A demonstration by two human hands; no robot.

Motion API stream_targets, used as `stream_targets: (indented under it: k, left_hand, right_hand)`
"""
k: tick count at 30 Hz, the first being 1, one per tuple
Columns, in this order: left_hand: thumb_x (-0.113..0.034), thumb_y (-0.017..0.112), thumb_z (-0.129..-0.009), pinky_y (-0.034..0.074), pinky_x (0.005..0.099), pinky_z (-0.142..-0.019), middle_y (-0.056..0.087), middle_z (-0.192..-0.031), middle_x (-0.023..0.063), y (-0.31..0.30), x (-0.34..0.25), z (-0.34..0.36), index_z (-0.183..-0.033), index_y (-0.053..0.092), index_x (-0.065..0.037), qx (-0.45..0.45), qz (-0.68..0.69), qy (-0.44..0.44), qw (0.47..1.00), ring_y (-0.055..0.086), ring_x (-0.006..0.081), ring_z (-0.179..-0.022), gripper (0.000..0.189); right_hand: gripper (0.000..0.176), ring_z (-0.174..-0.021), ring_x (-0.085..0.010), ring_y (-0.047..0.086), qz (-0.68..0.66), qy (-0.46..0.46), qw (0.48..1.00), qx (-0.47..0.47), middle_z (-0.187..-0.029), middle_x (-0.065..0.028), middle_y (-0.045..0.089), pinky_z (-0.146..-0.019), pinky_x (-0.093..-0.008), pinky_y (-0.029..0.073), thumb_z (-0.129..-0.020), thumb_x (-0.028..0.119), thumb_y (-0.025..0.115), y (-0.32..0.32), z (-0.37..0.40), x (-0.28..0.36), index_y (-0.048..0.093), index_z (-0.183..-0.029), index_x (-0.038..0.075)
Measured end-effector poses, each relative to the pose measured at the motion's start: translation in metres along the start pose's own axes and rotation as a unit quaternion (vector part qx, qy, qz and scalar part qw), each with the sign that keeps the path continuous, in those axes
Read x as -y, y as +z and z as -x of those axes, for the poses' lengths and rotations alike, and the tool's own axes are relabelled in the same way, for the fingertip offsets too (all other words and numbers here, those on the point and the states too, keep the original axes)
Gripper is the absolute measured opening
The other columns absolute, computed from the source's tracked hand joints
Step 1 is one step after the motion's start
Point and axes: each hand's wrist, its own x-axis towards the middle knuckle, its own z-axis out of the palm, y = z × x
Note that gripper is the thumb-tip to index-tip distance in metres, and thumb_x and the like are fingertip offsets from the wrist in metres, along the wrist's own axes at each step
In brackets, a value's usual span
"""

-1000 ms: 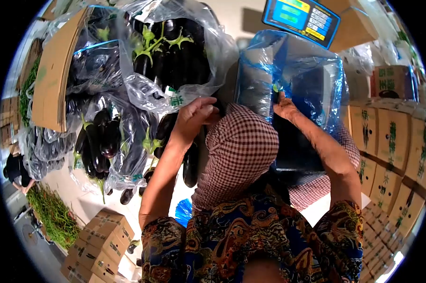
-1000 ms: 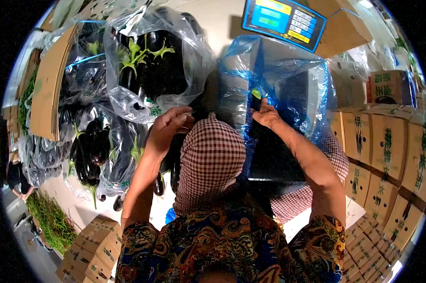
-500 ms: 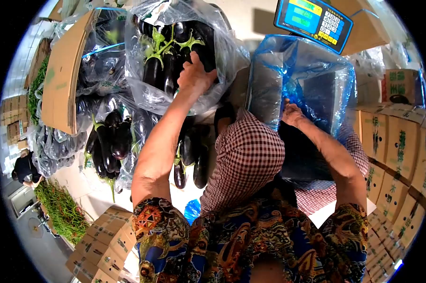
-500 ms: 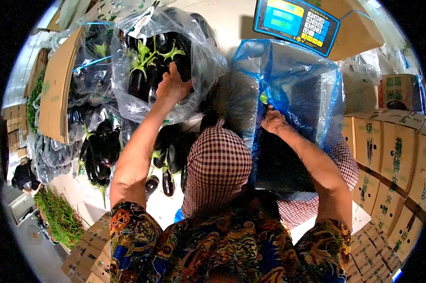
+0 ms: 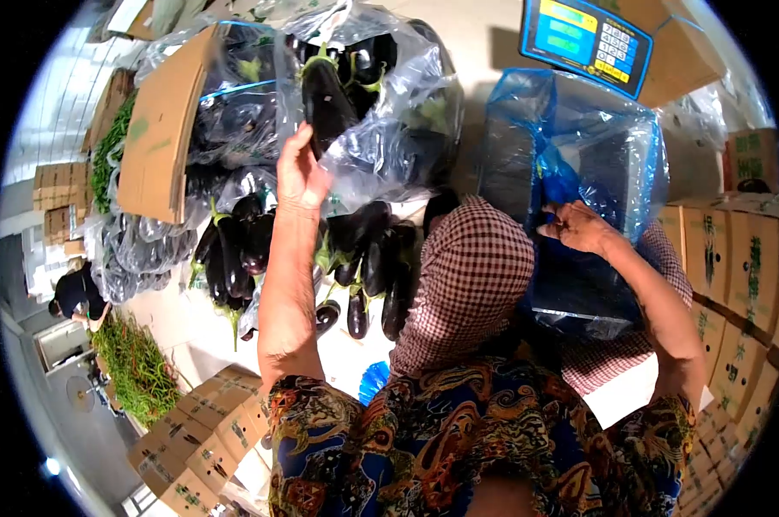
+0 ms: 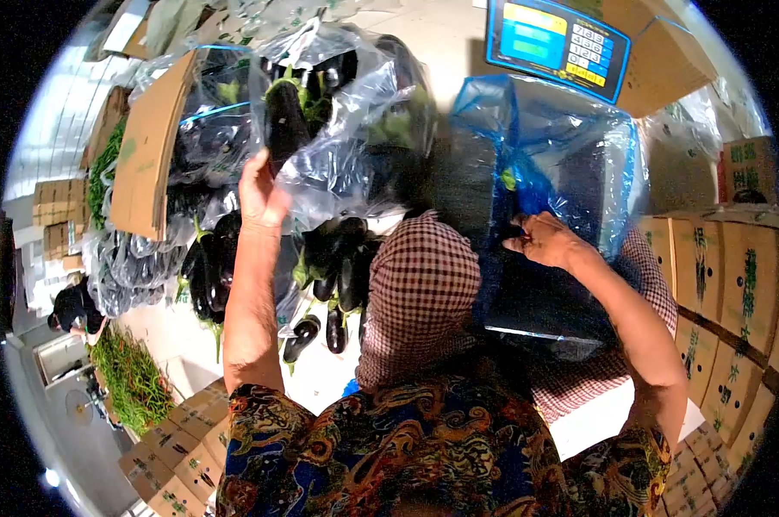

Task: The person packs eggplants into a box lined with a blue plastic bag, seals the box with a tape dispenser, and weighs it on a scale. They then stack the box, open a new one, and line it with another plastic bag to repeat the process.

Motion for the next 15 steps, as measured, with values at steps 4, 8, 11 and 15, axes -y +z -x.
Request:
stream_targets:
  k: [4, 8, 11, 15]
  left_hand:
    - [-0.015, 0.062, -0.084, 0.042, 0.0441, -0.102, 0.061, -0.121, 0.0125, 0.005, -0.026, 0.011, -0.123, 0.055, 0.000, 0.130, 0.058, 0.054, 0.988, 0.058, 0.0269, -0.112, 0.043]
    - [-0.024, 0.065, -0.086, 0.033, 0.0541, -0.109, 0.057, -0.127, 0.0139, 0.049, -0.039, 0.017, -0.126, 0.054, -0.003, 0.107, 0.096, 0.139, 0.980, 0.051, 0.0333, -0.121, 0.046]
    - [-0.031, 0.064, -0.087, 0.032, 0.0556, -0.109, 0.056, -0.129, 0.0137, 0.068, -0.057, 0.021, -0.126, 0.055, -0.005, 0.154, 0.116, 0.142, 0.971, 0.047, 0.0382, -0.123, 0.048]
    - [-0.038, 0.057, -0.088, 0.037, 0.0544, -0.104, 0.054, -0.128, 0.0202, 0.084, -0.065, 0.025, -0.128, 0.053, -0.004, 0.224, 0.213, 0.044, 0.950, 0.048, 0.0394, -0.121, 0.052]
  right_hand:
    - [0.034, -0.087, -0.0376, 0.062, -0.051, -0.067, 0.994, -0.072, -0.099, -0.0236, 0.064, -0.082, -0.0429, 0.049, -0.092, 0.027, 0.054, -0.018, 0.024, 0.023, 0.058, -0.121, 0.008]
    - [0.034, -0.088, -0.0398, 0.063, -0.128, -0.137, 0.966, -0.178, -0.092, -0.0235, 0.066, -0.078, -0.0426, 0.050, -0.089, 0.020, 0.061, -0.024, 0.036, 0.032, 0.058, -0.118, 0.003]
    - [0.034, -0.089, -0.0385, 0.064, -0.146, -0.148, 0.957, -0.203, -0.095, -0.0240, 0.066, -0.077, -0.0415, 0.050, -0.088, 0.020, 0.063, -0.034, 0.041, 0.037, 0.058, -0.117, 0.001]
    - [0.035, -0.090, -0.0361, 0.065, -0.149, -0.158, 0.949, -0.227, -0.097, -0.0222, 0.066, -0.075, -0.0407, 0.051, -0.087, 0.018, 0.064, -0.049, 0.040, 0.046, 0.058, -0.116, 0.001]
